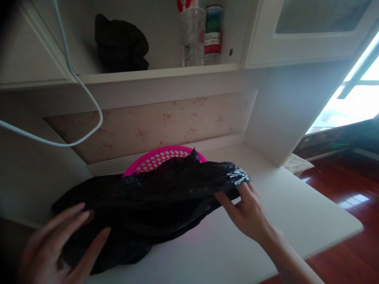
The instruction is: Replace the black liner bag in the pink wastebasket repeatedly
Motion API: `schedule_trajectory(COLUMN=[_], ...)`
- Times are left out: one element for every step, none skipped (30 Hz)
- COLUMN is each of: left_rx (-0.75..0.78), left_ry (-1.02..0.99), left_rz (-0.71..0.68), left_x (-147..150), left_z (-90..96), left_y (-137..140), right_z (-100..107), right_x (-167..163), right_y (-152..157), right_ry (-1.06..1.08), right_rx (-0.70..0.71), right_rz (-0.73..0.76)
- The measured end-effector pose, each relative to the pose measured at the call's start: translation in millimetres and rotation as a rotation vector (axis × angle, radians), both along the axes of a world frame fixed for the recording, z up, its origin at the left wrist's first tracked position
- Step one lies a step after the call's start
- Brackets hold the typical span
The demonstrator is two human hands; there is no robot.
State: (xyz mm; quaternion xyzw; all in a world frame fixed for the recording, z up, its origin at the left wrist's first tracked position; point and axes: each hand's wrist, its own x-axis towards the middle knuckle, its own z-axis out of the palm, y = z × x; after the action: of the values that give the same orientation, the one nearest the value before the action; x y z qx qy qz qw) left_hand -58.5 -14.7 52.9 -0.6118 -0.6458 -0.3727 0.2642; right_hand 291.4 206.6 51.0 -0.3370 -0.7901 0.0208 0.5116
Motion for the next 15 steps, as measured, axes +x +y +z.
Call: schedule_trajectory(left_rx=[-0.021,-0.078,-0.144,-0.208,-0.268,-0.309,-0.326,-0.325,-0.322,-0.314,-0.296,-0.274,-0.25,-0.23,-0.218], left_ry=[-0.037,-0.068,-0.094,-0.117,-0.148,-0.195,-0.256,-0.327,-0.41,-0.51,-0.629,-0.778,-0.941,-1.097,-1.227], left_rz=[0.038,0.059,0.061,0.039,0.006,-0.026,-0.052,-0.068,-0.075,-0.065,-0.04,-0.019,-0.006,-0.006,-0.018], left_x=[0,1,3,4,6,6,5,2,-2,-7,-12,-18,-25,-30,-36], left_z=[7.4,14.2,20.3,25.5,29.9,33.7,36.7,38.9,40.1,40.3,39.5,37.6,34.8,31.4,27.6], left_y=[9,18,26,33,40,45,49,53,58,63,69,76,84,92,101], right_z=[6,12,19,27,35,43,50,56,59,61,61,59,55,50,44], right_x=[-6,-12,-18,-24,-29,-34,-38,-42,-45,-48,-51,-54,-57,-60,-63], right_y=[0,1,2,3,6,10,15,21,29,37,46,55,64,72,80], right_ry=[-0.004,-0.007,-0.006,-0.004,-0.001,-0.005,-0.025,-0.061,-0.105,-0.15,-0.181,-0.177,-0.139,-0.083,-0.022], right_rx=[-0.009,-0.019,-0.025,-0.028,-0.03,-0.038,-0.057,-0.093,-0.149,-0.227,-0.321,-0.443,-0.582,-0.72,-0.846], right_rz=[-0.049,-0.08,-0.103,-0.128,-0.156,-0.18,-0.194,-0.19,-0.162,-0.114,-0.053,0.024,0.106,0.182,0.245])
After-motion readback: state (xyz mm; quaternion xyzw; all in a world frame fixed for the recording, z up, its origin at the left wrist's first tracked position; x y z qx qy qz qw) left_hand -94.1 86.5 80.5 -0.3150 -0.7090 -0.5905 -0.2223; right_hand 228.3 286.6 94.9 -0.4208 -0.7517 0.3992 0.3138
